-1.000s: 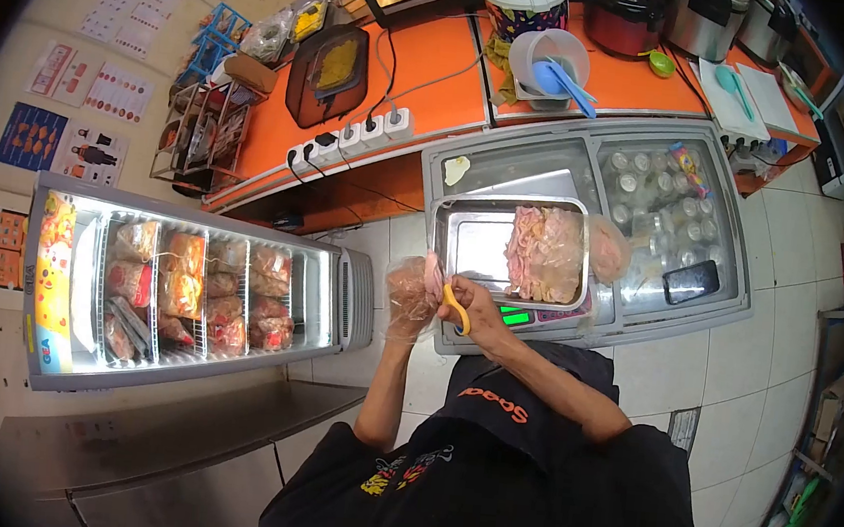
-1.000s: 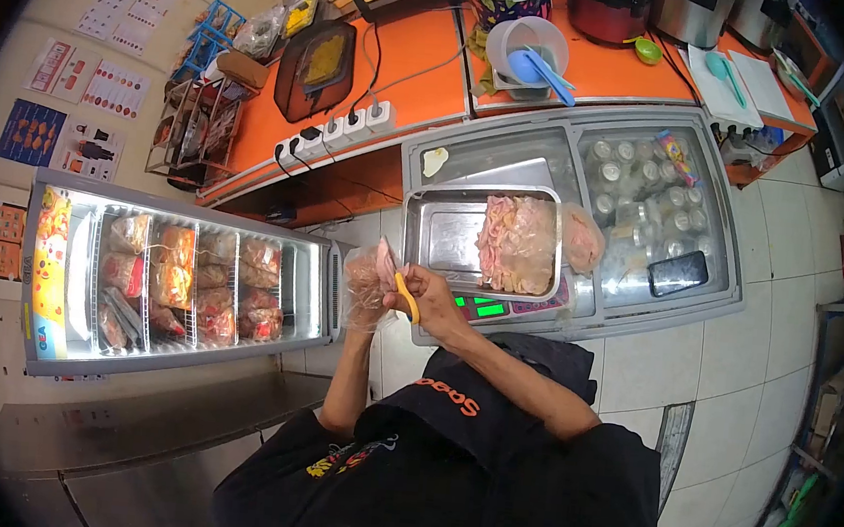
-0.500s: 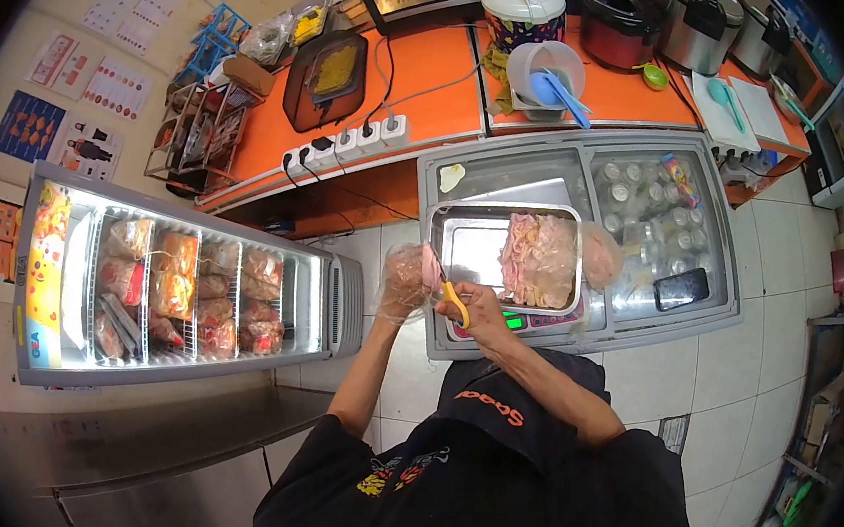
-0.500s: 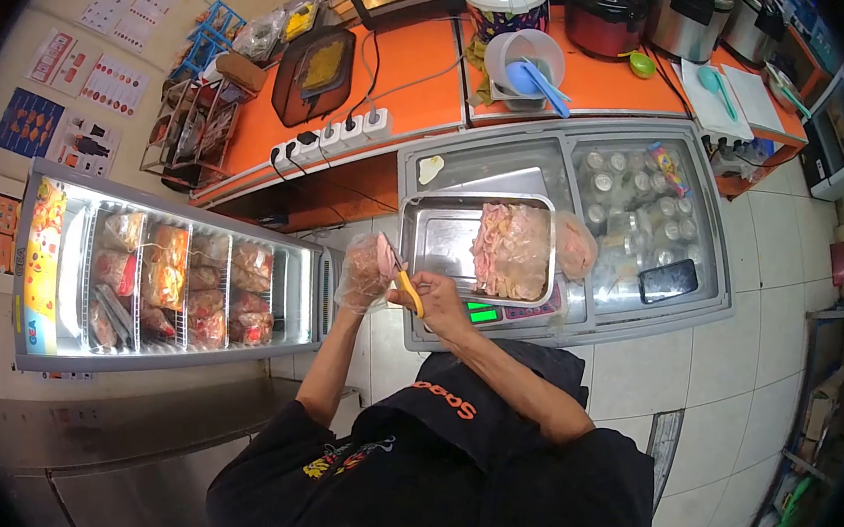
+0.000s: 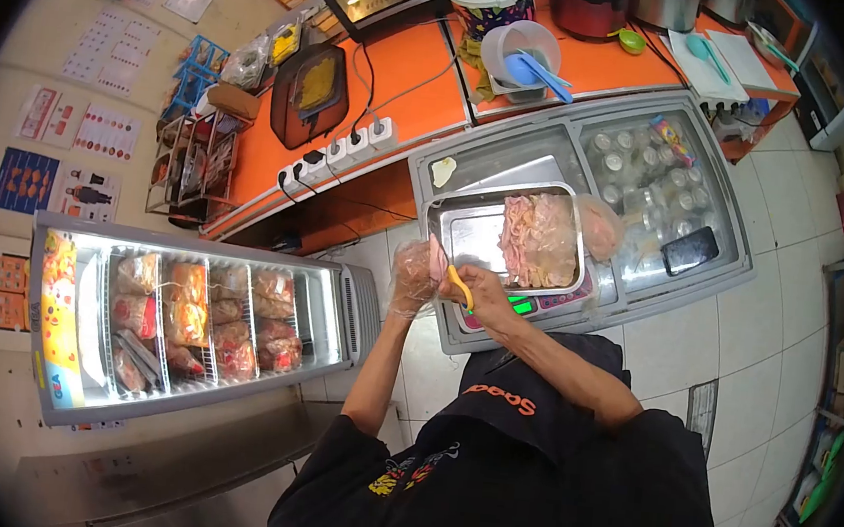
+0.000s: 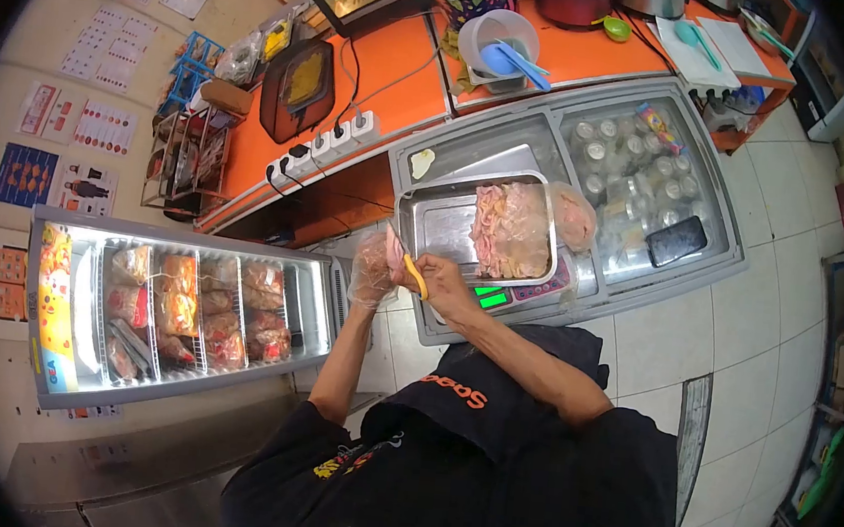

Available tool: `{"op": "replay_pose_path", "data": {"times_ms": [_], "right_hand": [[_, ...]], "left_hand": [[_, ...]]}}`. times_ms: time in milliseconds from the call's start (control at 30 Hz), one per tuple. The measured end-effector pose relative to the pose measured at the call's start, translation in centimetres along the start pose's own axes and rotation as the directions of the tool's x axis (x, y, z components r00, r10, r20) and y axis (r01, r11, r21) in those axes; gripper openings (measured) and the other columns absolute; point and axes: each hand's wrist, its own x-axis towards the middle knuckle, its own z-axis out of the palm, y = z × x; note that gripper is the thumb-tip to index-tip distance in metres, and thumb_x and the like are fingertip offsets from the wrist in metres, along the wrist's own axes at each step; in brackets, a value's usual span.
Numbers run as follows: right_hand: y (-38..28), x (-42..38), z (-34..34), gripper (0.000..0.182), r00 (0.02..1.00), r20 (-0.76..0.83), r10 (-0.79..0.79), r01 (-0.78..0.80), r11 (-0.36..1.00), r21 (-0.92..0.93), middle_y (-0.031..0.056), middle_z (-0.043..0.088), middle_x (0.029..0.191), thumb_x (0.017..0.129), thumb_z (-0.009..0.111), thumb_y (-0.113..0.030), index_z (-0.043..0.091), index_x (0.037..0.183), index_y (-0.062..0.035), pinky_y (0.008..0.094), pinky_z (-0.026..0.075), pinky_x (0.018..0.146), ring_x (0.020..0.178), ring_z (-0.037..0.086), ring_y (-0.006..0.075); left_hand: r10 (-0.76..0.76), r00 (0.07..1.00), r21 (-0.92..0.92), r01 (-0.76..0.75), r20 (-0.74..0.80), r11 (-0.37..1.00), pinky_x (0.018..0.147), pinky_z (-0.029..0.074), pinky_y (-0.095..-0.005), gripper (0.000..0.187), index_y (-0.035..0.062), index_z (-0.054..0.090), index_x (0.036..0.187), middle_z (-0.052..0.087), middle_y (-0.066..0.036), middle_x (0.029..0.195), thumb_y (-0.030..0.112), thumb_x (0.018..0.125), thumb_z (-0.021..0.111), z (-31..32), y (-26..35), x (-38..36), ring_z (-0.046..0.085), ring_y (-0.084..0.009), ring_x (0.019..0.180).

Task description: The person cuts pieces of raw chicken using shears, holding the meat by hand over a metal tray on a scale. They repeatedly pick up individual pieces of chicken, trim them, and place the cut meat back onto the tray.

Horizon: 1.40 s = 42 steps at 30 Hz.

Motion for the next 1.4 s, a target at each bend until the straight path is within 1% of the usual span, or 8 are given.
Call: {"op": "replay_pose_path", "data": {"times_ms": [333, 567, 667, 767, 833, 1067, 1200, 1400], "right_hand": [[-1.2, -0.6, -0.4, 0.018, 0.999, -0.048, -0.022, 0.022, 1.0, 0.005, 0.0011, 0.063, 0.079, 0.08, 0.074, -0.015, 0.059, 0.08, -0.0047, 0.0178, 0.043, 0.065, 0.073, 0.057, 0.0049], [0.2, 0.4, -1.3, 0.019, 0.99, -0.055, -0.129, 0.127, 0.991, -0.035, -0.0027, 0.061, 0.079, 0.082, 0.071, -0.018, 0.06, 0.09, -0.0053, 0.0181, 0.04, 0.059, 0.069, 0.052, 0.0022], [-1.7, 1.0, -2.4, 0.017, 0.924, -0.224, -0.312, 0.274, 0.944, -0.185, -0.0012, 0.061, 0.078, 0.082, 0.071, -0.013, 0.058, 0.088, -0.0042, 0.0185, 0.042, 0.059, 0.069, 0.053, 0.0031], [-10.1, 0.7, -4.6, 0.018, 0.844, -0.252, -0.473, 0.402, 0.871, -0.283, 0.0009, 0.062, 0.077, 0.08, 0.073, -0.009, 0.056, 0.085, -0.0034, 0.019, 0.046, 0.062, 0.069, 0.057, 0.0048], [-12.6, -0.8, -5.3, 0.019, 0.84, -0.213, -0.498, 0.424, 0.849, -0.315, 0.0002, 0.061, 0.076, 0.079, 0.073, -0.01, 0.056, 0.083, -0.0044, 0.0189, 0.046, 0.062, 0.068, 0.057, 0.0047], [-8.0, -2.9, -8.8, 0.025, 0.946, -0.2, -0.255, 0.175, 0.921, -0.347, -0.0011, 0.06, 0.068, 0.078, 0.075, -0.015, 0.052, 0.075, -0.0089, 0.018, 0.041, 0.055, 0.062, 0.055, 0.0033], [-6.7, -5.2, -10.2, 0.027, 0.977, -0.18, -0.116, 0.039, 0.922, -0.384, -0.0024, 0.059, 0.064, 0.078, 0.076, -0.016, 0.051, 0.073, -0.0095, 0.0173, 0.034, 0.048, 0.057, 0.051, 0.0016], [-2.8, -6.3, -13.2, 0.028, 0.985, 0.118, 0.126, -0.043, 0.838, -0.543, -0.0032, 0.054, 0.072, 0.08, 0.075, -0.024, 0.053, 0.082, -0.0067, 0.0189, 0.038, 0.055, 0.062, 0.049, 0.0036]], "left_hand": [[-0.209, 0.978, -0.166, 0.211, 0.026, 0.963, 0.061, 0.045, -0.0382, 0.013, 0.003, 0.059, 0.081, 0.059, -0.013, 0.072, 0.01, 0.071, 0.064, 1.5, 0.0, -1.1, 0.059, -0.031, 0.068], [-0.036, 0.997, -0.109, 0.029, -0.063, 0.994, 0.052, 0.042, -0.0381, 0.018, 0.0004, 0.059, 0.09, 0.054, -0.008, 0.061, 0.009, 0.075, 0.062, 0.7, 1.4, 0.8, 0.055, -0.0259, 0.057], [0.037, 0.976, -0.141, -0.007, 0.214, 0.99, 0.052, 0.043, -0.0364, 0.012, 0.0041, 0.059, 0.083, 0.054, -0.006, 0.061, 0.011, 0.075, 0.064, 3.2, -1.3, -2.6, 0.055, -0.025, 0.056], [-0.463, 0.7, -0.645, 0.701, 0.543, 0.303, 0.047, 0.04, -0.0334, 0.026, 0.0037, 0.049, 0.063, 0.056, -0.007, 0.058, 0.015, 0.085, 0.057, 6.1, 1.1, -5.6, 0.054, -0.0222, 0.049], [-0.238, 0.908, -0.075, 0.28, 0.346, 0.957, 0.049, 0.042, -0.0416, 0.021, 0.0025, 0.054, 0.075, 0.059, -0.01, 0.059, 0.019, 0.087, 0.055, 5.6, 1.6, -3.4, 0.057, -0.0291, 0.051], [-0.508, 0.639, 0.129, 0.543, 0.578, 0.83, 0.075, 0.048, -0.0512, 0.041, 0.0019, 0.046, 0.118, 0.06, -0.033, 0.088, 0.018, 0.081, 0.054, 8.0, 2.8, 1.0, 0.06, -0.0468, 0.087], [-0.484, 0.487, -0.284, 0.855, 0.727, 0.433, 0.058, 0.05, -0.0332, 0.064, 0.0086, 0.028, 0.14, 0.061, -0.011, 0.075, 0.004, 0.081, 0.052, 3.2, 5.4, 4.8, 0.061, -0.0219, 0.065], [-0.496, 0.619, -0.756, 0.642, 0.609, -0.128, 0.066, 0.045, -0.0219, 0.052, 0.01, 0.034, 0.136, 0.056, -0.003, 0.081, 0.01, 0.087, 0.052, 0.1, 5.1, 5.0, 0.055, -0.0117, 0.073]]}}
